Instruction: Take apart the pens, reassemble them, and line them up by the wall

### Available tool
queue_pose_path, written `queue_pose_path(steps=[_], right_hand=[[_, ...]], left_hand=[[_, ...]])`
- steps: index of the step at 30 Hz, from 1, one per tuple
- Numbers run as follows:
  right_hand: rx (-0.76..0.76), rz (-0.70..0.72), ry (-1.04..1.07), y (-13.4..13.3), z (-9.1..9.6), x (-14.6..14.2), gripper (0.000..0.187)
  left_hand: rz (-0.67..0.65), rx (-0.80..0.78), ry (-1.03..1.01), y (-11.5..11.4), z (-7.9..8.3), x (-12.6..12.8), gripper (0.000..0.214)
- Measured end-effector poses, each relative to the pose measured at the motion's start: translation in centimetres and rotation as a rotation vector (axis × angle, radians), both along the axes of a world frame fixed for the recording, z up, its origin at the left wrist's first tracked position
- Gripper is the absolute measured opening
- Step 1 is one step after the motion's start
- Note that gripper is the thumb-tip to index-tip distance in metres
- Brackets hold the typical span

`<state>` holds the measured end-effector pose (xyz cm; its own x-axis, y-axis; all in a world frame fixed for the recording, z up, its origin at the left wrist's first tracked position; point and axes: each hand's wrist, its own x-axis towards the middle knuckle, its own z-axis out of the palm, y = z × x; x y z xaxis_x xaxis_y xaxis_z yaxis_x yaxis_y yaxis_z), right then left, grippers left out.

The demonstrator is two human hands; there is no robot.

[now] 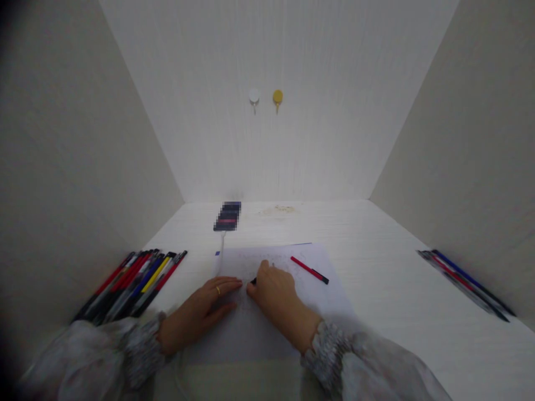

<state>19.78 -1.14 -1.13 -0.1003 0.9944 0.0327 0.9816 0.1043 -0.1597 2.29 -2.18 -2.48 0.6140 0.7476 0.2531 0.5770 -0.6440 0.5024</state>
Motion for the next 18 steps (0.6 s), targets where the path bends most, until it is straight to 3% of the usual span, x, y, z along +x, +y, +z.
queue_pose_path(steps=[7,13,16,18], right_hand=[[0.016,0.135,0.038,-0.6,0.3,-0.1,0.023],[-0.031,0.342,0.109,-1.2,0.4,-0.8,0.027],[-0.011,0.355,0.161,-1.2,0.6,-0.7,0.026],[0.033,0.287,0.182,-1.0,1.0,0.0,0.025]], left_hand=[[0.014,-0.029,0.006,0.0,0.1,0.0,0.035],[0.055,-0.036,-0.073,0.2,0.0,0.0,0.035],[0.091,-0.052,-0.091,0.2,0.0,-0.1,0.037],[0.096,-0.048,-0.085,0.1,0.1,-0.1,0.038]])
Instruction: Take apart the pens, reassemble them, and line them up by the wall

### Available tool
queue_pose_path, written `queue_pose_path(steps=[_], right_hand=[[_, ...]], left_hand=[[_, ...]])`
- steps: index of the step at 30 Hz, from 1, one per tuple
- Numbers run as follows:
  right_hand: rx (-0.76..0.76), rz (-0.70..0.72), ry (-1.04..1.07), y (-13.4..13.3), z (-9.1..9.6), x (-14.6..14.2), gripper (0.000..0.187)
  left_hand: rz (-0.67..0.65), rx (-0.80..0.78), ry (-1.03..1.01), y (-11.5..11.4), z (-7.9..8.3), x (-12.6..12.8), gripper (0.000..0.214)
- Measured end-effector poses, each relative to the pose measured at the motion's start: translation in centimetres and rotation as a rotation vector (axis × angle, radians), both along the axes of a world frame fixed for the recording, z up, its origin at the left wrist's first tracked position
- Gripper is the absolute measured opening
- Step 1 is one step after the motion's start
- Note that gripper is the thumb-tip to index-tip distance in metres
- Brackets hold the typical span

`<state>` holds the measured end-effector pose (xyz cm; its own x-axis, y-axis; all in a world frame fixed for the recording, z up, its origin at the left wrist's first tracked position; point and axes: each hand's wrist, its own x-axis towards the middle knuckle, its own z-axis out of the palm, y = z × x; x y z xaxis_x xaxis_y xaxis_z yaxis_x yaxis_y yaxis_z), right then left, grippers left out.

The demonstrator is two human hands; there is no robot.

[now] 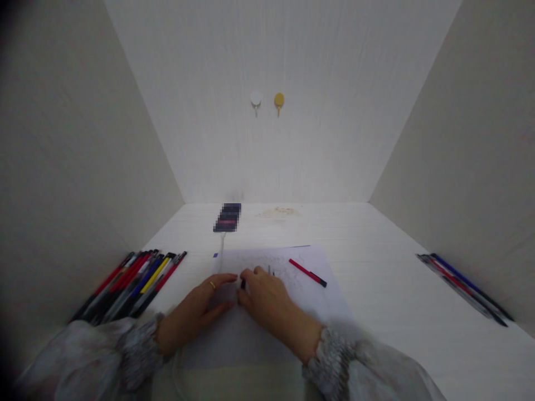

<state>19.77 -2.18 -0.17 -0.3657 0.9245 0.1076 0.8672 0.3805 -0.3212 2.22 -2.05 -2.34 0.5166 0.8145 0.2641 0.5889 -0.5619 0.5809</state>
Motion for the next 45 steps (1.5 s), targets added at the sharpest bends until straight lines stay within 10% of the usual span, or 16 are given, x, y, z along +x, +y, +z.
queue_pose_path(steps=[7,28,38,45], right_hand=[[-0.045,-0.287,-0.215,-0.2,0.5,3.5,0.024],[-0.009,-0.388,-0.292,1.2,0.8,5.1,0.027],[-0.043,-0.214,-0.188,0.5,-0.7,7.3,0.034],[0.041,-0.372,-0.171,0.2,0.6,9.6,0.03]], left_hand=[[-0.139,0.085,0.122,-0.1,0.4,0.2,0.032],[-0.078,0.13,0.137,0.6,-0.5,-0.1,0.031],[-0.06,0.104,0.15,0.3,-0.3,-0.1,0.032],[-0.04,0.128,0.131,0.4,-0.4,-0.2,0.032]])
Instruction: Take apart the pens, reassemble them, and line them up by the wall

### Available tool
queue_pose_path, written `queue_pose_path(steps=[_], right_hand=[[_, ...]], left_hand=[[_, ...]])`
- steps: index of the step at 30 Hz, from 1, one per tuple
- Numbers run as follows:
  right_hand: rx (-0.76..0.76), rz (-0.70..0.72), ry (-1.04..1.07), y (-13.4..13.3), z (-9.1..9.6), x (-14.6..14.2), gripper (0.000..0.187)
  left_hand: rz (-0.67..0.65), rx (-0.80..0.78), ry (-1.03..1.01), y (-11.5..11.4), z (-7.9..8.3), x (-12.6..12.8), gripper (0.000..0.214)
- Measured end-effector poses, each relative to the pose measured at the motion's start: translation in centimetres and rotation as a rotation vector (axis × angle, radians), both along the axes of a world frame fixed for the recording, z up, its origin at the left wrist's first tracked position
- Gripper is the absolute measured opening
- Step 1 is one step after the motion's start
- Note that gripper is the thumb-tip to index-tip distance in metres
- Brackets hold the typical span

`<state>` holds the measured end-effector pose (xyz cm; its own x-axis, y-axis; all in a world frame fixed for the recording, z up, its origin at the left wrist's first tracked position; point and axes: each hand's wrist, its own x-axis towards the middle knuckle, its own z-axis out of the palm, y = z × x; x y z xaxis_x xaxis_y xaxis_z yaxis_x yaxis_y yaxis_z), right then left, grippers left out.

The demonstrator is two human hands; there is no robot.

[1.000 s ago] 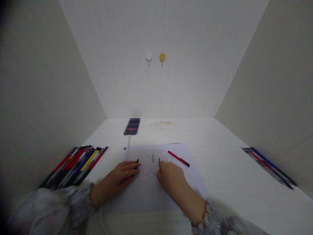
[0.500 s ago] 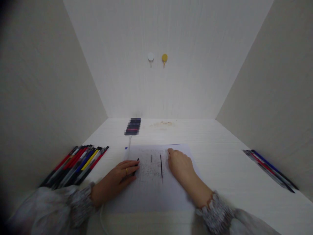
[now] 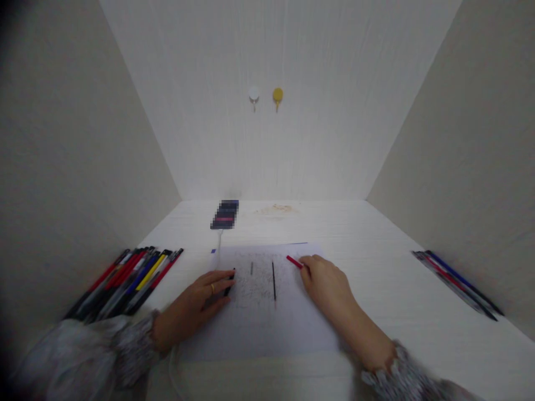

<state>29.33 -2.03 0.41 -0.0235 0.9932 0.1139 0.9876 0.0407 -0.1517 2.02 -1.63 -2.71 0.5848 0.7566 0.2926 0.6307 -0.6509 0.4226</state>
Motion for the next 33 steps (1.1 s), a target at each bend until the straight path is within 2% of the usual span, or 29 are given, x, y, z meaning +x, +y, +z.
queue_pose_path(steps=[4,9,14,21,24,28,33], right_hand=[[-0.027,-0.063,-0.075,0.1,-0.2,1.1,0.028],[-0.059,-0.035,-0.092,-0.3,-0.8,0.7,0.025],[-0.12,-0.115,-0.135,-1.1,-0.7,0.6,0.025],[-0.159,-0.158,-0.059,-1.8,-0.2,1.4,0.03],[-0.083,-0.197,-0.014,-1.7,0.6,2.8,0.035],[0.098,-0.242,0.102,-1.0,1.1,5.4,0.037],[0.313,-0.304,0.386,0.1,-0.9,7.6,0.036]], left_hand=[[0.029,0.024,0.036,0.2,-0.1,-0.2,0.03],[0.047,0.041,0.049,0.5,-0.3,-0.4,0.028],[0.084,0.063,0.044,0.6,-0.4,-0.5,0.028],[0.082,0.083,0.018,0.7,-0.6,-0.6,0.028],[0.096,0.107,-0.027,0.7,-0.7,-0.5,0.028],[0.11,0.131,-0.127,0.6,-0.2,-0.4,0.022],[0.163,0.049,-0.246,0.3,0.7,-0.3,0.016]])
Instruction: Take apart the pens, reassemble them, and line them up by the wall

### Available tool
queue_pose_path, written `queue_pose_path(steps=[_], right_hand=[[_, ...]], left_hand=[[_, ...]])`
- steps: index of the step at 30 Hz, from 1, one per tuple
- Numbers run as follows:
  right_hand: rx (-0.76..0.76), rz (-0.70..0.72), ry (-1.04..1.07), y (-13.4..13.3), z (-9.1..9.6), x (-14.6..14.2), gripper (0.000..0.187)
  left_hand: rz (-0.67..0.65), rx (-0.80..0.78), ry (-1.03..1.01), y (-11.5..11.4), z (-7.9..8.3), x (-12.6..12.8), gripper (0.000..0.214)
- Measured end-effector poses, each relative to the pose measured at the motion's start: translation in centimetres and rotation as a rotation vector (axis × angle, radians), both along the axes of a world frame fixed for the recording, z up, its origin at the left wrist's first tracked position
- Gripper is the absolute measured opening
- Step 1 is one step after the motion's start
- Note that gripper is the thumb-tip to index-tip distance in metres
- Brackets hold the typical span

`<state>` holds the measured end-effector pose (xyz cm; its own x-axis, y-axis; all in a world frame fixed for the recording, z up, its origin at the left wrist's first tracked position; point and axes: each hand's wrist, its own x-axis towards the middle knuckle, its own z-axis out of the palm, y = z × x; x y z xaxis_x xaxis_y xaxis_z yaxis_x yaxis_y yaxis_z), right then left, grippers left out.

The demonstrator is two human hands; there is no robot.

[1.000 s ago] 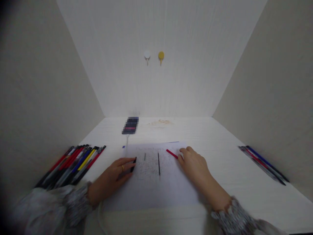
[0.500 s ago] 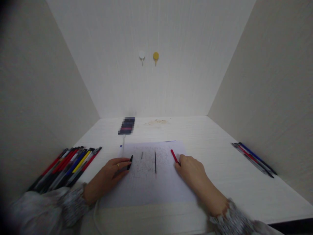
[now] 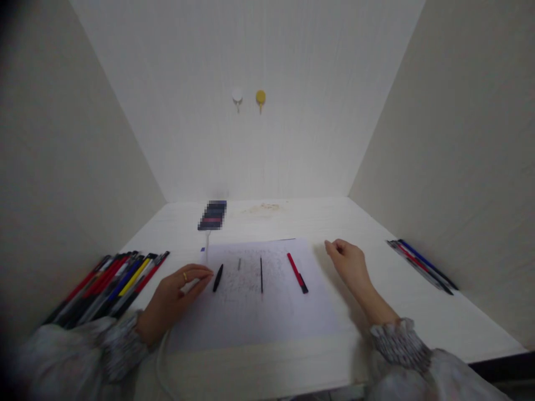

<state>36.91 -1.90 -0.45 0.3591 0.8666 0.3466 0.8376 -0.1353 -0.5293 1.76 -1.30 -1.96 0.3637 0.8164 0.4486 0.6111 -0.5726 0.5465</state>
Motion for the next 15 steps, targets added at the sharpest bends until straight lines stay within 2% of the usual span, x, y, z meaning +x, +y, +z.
queue_pose_path(steps=[5,9,15], right_hand=[[0.097,-0.036,0.004,0.4,-2.1,1.0,0.036],[0.119,-0.042,-0.021,0.1,-2.2,1.1,0.036],[0.088,0.041,-0.106,-0.2,-2.1,0.3,0.037]], left_hand=[[0.029,-0.033,-0.039,0.0,0.3,0.1,0.014],[0.03,-0.057,-0.043,0.0,0.3,0.1,0.014],[0.017,-0.043,-0.076,0.1,0.0,0.2,0.014]])
